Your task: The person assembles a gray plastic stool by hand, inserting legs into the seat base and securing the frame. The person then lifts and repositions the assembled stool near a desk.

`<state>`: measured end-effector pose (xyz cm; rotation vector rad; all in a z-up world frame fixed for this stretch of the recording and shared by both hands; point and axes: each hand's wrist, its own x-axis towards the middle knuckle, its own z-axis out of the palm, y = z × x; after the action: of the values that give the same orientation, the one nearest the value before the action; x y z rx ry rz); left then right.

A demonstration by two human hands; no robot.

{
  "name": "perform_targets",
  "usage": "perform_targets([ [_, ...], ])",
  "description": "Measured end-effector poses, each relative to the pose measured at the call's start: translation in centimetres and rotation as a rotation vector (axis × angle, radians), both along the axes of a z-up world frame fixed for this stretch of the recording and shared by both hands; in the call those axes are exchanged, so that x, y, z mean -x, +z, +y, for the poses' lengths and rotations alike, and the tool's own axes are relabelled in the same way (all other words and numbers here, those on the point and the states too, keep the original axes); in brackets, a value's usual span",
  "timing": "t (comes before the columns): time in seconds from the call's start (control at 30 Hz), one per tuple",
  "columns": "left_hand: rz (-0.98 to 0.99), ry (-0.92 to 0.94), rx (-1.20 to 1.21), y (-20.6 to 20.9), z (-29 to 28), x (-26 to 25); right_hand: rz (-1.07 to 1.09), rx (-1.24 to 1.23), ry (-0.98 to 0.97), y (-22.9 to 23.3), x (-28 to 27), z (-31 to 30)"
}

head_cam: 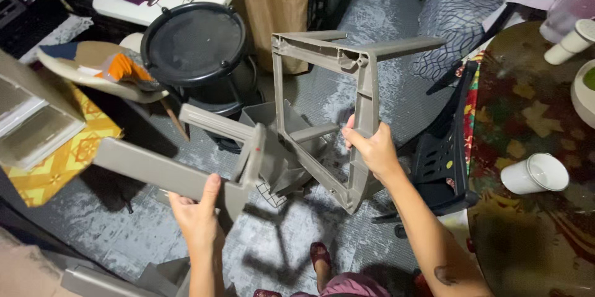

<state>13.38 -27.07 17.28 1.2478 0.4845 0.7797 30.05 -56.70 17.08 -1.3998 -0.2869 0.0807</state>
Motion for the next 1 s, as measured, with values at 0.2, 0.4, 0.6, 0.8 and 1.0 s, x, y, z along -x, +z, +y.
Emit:
perform_targets([
  [0.2,0.035,-0.072,-0.086,1.0,-6.1,-1.9,-0.051,0.117,-0.059,0.6,-0.9,-1.9],
  [0.4,0.011,-0.192,-0.142,1.4,-10.2,-4.0,-0.027,0.125,-0.105,0.4,-1.8,-3.0],
  [0.6,-0.003,-0.144,-0.321,1.0,-10.7,-5.0,0.043,0.027,-0.097,0.7,-3.0,-3.4],
  [0.8,0.089,-0.025,-0.466,0.6,-7.3,-3.7,0.098,-0.065,-0.036,2.1,-3.6,-2.5],
  [1.0,0.138,0.014,-0.479,0.4,-2.4,-1.6,0.174,-0.142,0.032,3.9,-2.5,1.1],
])
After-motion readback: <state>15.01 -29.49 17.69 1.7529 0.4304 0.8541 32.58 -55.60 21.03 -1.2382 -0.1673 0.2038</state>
